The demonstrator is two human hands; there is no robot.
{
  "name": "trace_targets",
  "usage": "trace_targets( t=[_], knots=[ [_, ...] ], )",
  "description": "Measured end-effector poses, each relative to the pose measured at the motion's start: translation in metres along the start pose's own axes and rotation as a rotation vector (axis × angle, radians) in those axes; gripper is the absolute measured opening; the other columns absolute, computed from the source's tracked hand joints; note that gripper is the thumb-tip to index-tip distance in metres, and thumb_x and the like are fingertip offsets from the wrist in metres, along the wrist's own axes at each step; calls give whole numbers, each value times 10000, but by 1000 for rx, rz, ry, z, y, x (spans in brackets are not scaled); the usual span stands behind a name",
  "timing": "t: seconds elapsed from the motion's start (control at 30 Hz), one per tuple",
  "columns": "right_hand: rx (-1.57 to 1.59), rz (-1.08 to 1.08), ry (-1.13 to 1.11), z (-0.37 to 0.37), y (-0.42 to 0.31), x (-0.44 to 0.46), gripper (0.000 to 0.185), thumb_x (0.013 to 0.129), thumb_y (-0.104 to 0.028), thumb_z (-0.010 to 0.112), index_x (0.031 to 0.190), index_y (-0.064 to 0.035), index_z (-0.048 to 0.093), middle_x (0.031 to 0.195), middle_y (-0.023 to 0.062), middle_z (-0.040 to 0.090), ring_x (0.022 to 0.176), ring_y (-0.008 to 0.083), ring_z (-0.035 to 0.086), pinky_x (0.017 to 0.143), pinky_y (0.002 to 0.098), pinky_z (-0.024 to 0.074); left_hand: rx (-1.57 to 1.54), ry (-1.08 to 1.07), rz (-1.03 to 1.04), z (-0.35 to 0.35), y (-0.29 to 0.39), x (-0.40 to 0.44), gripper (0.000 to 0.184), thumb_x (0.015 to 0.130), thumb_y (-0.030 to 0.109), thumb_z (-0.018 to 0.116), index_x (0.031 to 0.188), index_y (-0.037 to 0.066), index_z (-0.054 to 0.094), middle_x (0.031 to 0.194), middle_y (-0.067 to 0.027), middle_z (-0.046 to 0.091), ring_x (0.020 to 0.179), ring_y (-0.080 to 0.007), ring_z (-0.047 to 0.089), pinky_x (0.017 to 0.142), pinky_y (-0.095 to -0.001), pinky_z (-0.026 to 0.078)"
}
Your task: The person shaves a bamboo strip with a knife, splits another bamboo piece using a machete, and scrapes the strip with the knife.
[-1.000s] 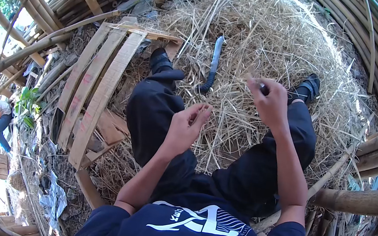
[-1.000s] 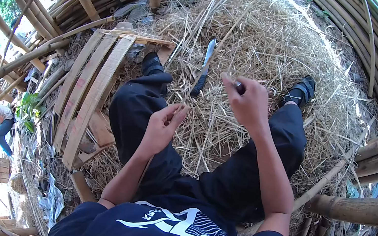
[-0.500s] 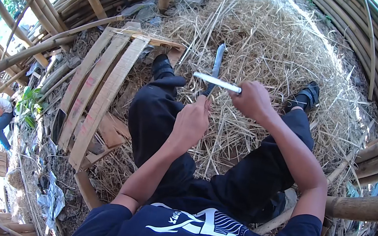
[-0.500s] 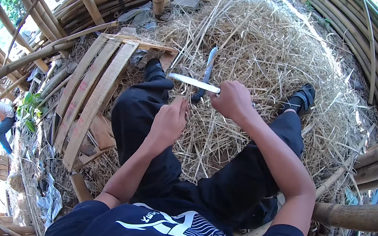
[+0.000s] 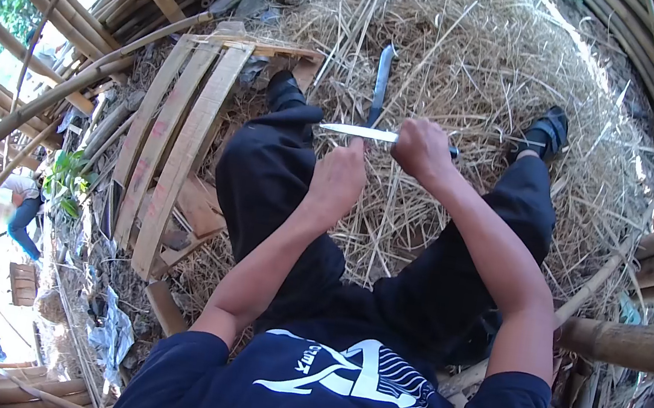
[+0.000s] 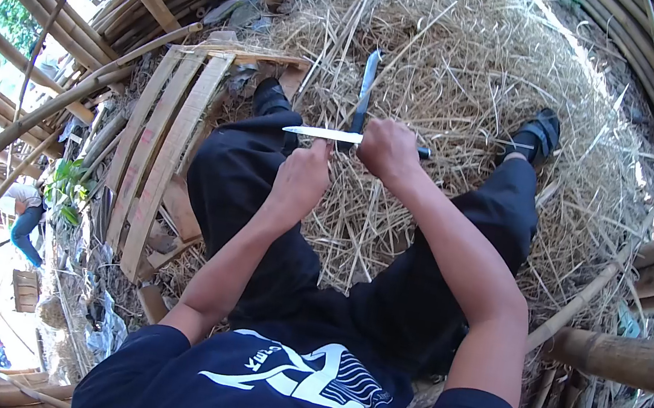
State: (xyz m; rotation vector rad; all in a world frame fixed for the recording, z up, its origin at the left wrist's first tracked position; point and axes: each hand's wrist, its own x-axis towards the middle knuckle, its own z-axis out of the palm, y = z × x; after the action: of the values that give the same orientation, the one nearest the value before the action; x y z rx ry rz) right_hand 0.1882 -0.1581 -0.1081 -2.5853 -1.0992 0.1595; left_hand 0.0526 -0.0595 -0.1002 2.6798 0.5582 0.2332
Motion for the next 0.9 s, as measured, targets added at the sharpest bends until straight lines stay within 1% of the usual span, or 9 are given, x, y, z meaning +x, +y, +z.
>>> trace_targets(
  t=[0.1,0.3,0.43,0.5,0.57,0.67,0.73,0.77,0.9],
  knots=[
    [-15,184,-40,-1,24,18,214,770,-137,531,768,2,693,785,223,676,774,365,683,696,437,549,-27,-21,-2,-1,-7,-16,116,900,64,431,923,-16,512,727,-279,624,732,-448,636,655,-527,507],
    [-41,116,118,10,34,27,208,749,-140,555,747,32,671,775,230,667,763,372,679,708,446,546,-66,-71,-69,-7,-17,-41,125,907,69,420,899,-34,490,742,-299,611,757,-462,621,662,-540,495],
    [-86,100,69,14,44,35,222,778,-154,545,805,13,689,811,231,672,797,366,683,721,440,547,-177,-105,-108,-5,-23,-61,156,931,96,422,876,-26,501,722,-299,592,746,-474,601,640,-534,478],
    [-225,493,234,29,69,51,253,816,-174,527,892,-6,700,878,228,678,878,350,682,743,434,546,-226,-101,-93,-8,-23,-81,177,952,120,440,876,-20,517,705,-292,574,730,-474,587,619,-520,456],
    [5,643,266,-10,132,53,280,840,-198,519,949,-13,699,951,231,676,961,345,664,761,444,544,-269,-144,-53,2,-37,-130,179,955,116,432,886,-19,527,700,-281,566,703,-443,594,617,-511,433],
    [-57,605,252,-42,122,55,306,836,-217,525,947,21,681,971,256,663,948,372,657,770,454,534,-328,-153,-181,-18,-37,-148,224,974,179,412,898,-3,517,703,-294,578,725,-460,600,628,-520,458],
    [158,502,221,-48,96,42,343,827,-230,543,1000,39,665,949,247,666,885,361,675,785,435,534,-479,-54,-138,-20,-33,-129,232,983,172,432,885,-8,541,622,-218,535,554,-348,554,547,-406,414],
    [161,419,194,-40,80,34,328,824,-225,538,970,38,668,932,256,661,883,367,670,788,436,531,-507,-74,-156,-24,-31,-120,247,992,188,436,901,-9,554,606,-176,516,522,-246,521,533,-346,398],
    [81,110,-61,-24,3,-16,261,812,-211,562,910,-5,688,853,219,667,798,350,669,755,434,542,-602,-20,-140,-26,-22,-89,236,1000,188,427,990,-7,559,631,-156,522,541,-183,510,540,-329,397]
  ],
)
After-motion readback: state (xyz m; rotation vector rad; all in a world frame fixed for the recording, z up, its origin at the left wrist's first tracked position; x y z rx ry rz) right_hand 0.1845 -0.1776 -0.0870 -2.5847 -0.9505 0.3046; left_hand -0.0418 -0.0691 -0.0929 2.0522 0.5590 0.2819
